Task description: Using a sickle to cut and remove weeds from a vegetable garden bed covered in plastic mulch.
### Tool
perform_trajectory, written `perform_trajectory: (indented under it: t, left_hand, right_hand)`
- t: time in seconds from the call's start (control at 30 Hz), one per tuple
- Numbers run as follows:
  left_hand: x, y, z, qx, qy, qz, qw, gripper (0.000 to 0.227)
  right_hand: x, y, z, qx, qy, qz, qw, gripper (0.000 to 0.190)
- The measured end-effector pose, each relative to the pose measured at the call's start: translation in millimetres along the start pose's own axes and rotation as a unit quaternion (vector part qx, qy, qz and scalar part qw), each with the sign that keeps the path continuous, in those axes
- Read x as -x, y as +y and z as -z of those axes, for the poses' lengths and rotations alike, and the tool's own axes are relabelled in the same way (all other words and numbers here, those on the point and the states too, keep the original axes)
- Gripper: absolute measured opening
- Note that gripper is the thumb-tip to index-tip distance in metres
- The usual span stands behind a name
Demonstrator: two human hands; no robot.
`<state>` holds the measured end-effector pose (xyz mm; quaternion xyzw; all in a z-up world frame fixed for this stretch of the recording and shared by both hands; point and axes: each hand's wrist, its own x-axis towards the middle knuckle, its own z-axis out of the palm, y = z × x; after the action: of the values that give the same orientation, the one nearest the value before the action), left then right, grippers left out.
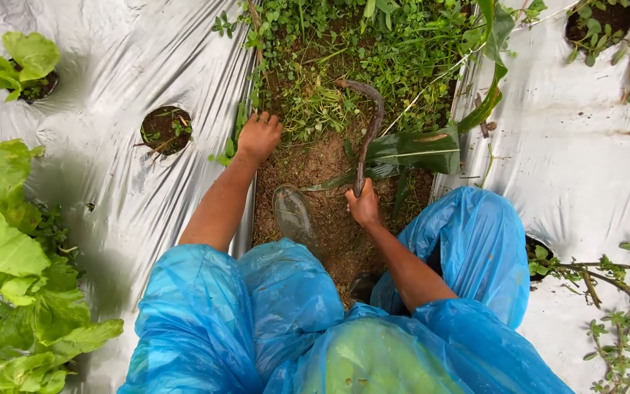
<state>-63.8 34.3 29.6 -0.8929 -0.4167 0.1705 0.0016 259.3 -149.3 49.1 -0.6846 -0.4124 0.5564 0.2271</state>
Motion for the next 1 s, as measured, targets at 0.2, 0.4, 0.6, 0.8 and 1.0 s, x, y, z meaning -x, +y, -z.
perform_trajectory:
  t: [0.2,0.4,0.6,0.8,1.0]
  left_hand:
    - [-11,-10,1,0.088,-0.069,0.037,0.993,0.006]
    - [-41,-28,80,0.186,0.086,0.144,0.968,0.015]
    - [-17,-9,95,0.161,-0.057,0.114,0.979,0.052]
    - [-18,22,49,0.03,-0.149,0.211,0.966,0.042]
    - [-33,31,-5,-0.034,-0.221,0.163,0.961,0.009]
  right_hand:
    - [6,-11,3,0.0,-0.001,-0.006,1.0,0.02]
    - [6,-10,2,0.008,0.006,-0.015,1.0,0.021]
    - [8,-11,4,-0.003,0.003,-0.014,1.0,0.019]
    - [2,-5,2,0.008,-0.005,-0.014,1.0,0.017]
    - [1,-2,-3,0.0,0.01,-0.005,1.0,0.019]
